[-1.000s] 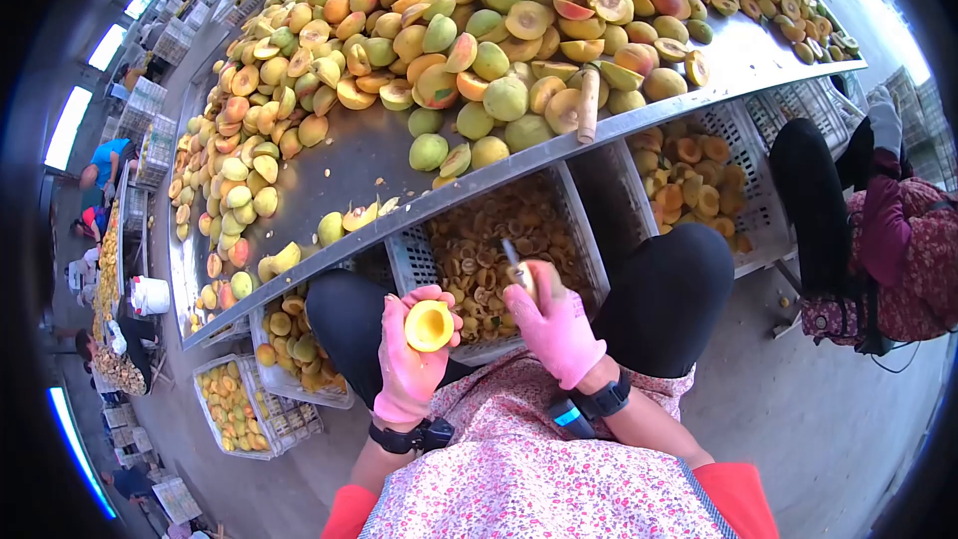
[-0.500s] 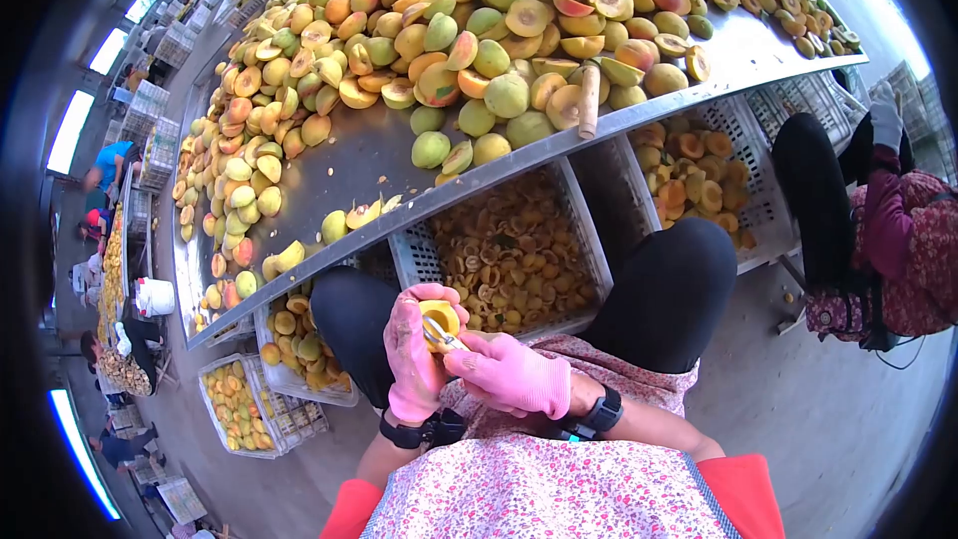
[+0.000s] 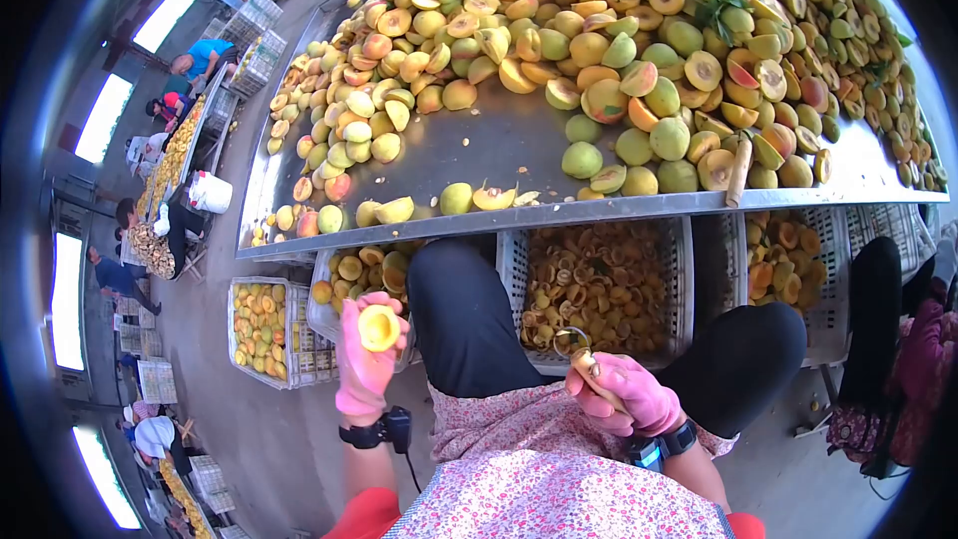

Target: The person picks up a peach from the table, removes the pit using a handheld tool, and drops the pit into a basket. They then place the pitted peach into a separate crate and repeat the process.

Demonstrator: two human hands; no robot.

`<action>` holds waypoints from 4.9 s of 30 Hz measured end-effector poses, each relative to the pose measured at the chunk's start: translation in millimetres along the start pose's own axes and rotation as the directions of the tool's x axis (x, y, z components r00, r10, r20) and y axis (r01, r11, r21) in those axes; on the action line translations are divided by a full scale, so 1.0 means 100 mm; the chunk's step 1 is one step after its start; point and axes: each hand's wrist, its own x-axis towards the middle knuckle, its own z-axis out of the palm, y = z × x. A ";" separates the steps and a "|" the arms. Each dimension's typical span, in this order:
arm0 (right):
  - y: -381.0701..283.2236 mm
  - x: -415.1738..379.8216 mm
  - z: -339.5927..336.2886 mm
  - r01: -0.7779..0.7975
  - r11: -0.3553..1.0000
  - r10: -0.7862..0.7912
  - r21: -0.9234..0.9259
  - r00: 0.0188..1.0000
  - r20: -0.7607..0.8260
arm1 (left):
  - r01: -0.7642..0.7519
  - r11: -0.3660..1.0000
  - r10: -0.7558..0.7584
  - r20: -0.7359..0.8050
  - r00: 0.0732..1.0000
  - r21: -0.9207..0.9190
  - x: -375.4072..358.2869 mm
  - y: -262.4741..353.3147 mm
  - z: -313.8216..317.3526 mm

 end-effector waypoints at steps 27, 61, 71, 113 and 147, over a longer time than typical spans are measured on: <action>0.04 0.77 0.22 -0.346 0.927 0.262 -0.148 0.876 -0.405 | 0.123 0.131 0.138 -0.141 0.980 0.984 1.73 -0.56 -1.84; -0.12 1.38 0.57 -0.410 0.876 0.217 -0.255 0.805 -0.552 | 0.034 0.108 0.205 -0.055 0.977 0.994 3.73 -1.04 -0.86; -0.09 1.36 0.60 -0.355 0.899 0.171 -0.256 0.824 -0.541 | -0.293 0.581 0.237 0.186 0.954 0.759 4.16 -0.76 -1.50; -0.06 0.66 -0.11 -0.151 0.955 0.019 -0.255 0.889 -0.457 | 0.096 -0.452 -0.034 -0.124 0.992 0.887 1.39 -0.47 -2.28; -0.16 0.97 0.56 -0.398 0.854 0.099 -0.336 0.756 -0.647 | -0.008 0.788 0.277 -0.344 0.897 0.616 4.03 -0.82 -1.36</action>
